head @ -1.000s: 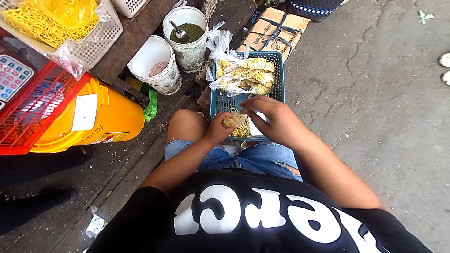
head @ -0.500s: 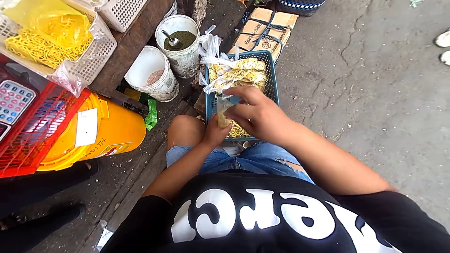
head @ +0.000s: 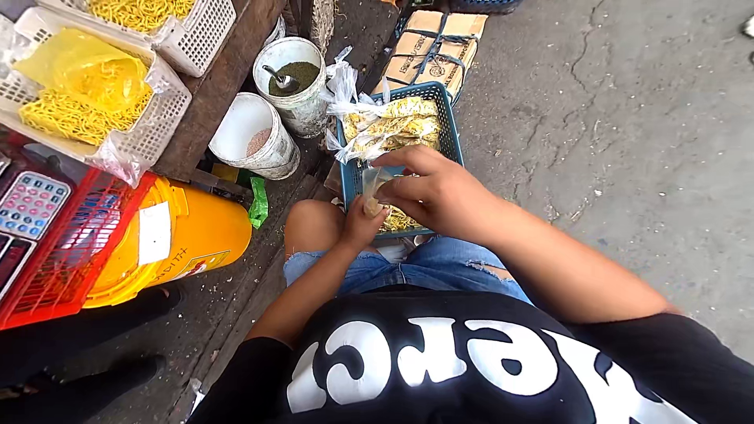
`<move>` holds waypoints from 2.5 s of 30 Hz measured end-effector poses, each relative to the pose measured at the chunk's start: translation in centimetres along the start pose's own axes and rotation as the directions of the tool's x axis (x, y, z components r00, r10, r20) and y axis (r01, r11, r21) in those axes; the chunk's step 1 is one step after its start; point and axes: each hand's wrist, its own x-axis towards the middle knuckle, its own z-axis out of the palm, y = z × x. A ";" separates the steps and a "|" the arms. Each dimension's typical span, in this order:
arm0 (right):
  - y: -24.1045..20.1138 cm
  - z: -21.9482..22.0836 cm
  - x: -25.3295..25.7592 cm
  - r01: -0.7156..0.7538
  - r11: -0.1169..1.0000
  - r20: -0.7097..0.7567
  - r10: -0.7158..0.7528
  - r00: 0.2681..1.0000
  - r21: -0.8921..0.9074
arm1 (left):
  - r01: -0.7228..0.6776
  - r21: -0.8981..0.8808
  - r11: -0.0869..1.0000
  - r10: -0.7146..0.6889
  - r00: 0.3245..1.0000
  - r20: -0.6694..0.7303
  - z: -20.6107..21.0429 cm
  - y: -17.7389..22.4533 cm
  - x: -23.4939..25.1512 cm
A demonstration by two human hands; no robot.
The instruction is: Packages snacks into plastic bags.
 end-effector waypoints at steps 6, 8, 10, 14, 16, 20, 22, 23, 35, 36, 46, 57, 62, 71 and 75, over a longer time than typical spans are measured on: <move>4.2 0.0 -1.4 -0.346 0.807 -0.235 0.497 0.835 0.478 | -0.029 -0.013 0.999 0.030 0.999 0.044 -0.2 -0.2 0.0; 7.7 1.2 -2.4 -0.600 0.695 -0.142 0.692 0.708 0.395 | 0.017 0.005 1.000 -0.018 0.998 0.053 -0.1 0.0 -0.1; 10.5 4.1 -4.3 -0.730 0.665 0.096 0.725 0.682 0.157 | 0.043 0.009 0.999 -0.044 0.998 0.055 0.0 0.0 0.1; 11.9 11.9 -7.6 -0.644 0.749 0.454 0.633 0.628 -0.154 | 0.050 -0.072 0.996 -0.046 0.998 0.049 0.2 -0.1 0.2; 11.8 13.4 -7.9 -0.592 0.761 0.526 0.630 0.572 -0.267 | 0.058 -0.080 0.995 -0.054 0.997 0.059 0.2 -0.1 0.0; 11.3 11.3 -7.1 -0.652 0.742 0.455 0.641 0.618 -0.159 | 0.036 -0.049 0.998 -0.031 0.996 0.087 0.0 -0.2 0.0; 10.6 9.1 -6.9 -0.644 0.764 0.391 0.606 0.693 -0.044 | 0.056 -0.028 0.998 -0.052 0.991 0.122 -0.1 -0.2 0.2; 10.1 7.9 -6.8 -0.623 0.782 0.357 0.581 0.731 0.003 | 0.084 0.002 0.996 -0.084 0.985 0.154 -0.2 0.0 0.2; 2.9 -1.5 -5.1 -0.287 0.956 0.094 0.281 0.955 0.062 | 0.132 0.138 0.982 -0.162 0.959 0.231 -0.1 1.6 0.4; 2.5 -1.4 -5.0 -0.271 0.961 0.111 0.264 0.958 0.052 | 0.139 0.143 0.980 -0.170 0.958 0.232 -0.1 1.7 0.3; 1.9 0.4 -3.4 -0.195 0.978 0.072 0.190 0.979 0.080 | 0.100 0.138 0.985 -0.127 0.971 0.204 -0.3 1.5 0.1; 9.9 11.8 -7.6 -0.551 0.696 0.621 0.696 0.361 -0.460 | 0.142 0.192 0.971 -0.170 0.975 0.143 0.1 1.3 0.3; 9.6 9.6 -7.4 -0.618 0.746 0.536 0.638 0.553 -0.249 | 0.144 0.206 0.968 -0.177 0.973 0.150 -0.1 1.6 0.3; 7.4 3.4 -6.2 -0.601 0.789 0.263 0.557 0.788 0.128 | 0.132 0.206 0.969 -0.166 0.974 0.156 0.1 1.4 0.5; 6.2 2.4 -6.0 -0.629 0.735 0.243 0.582 0.776 0.251 | 0.126 0.183 0.975 -0.155 0.976 0.151 0.0 1.2 0.4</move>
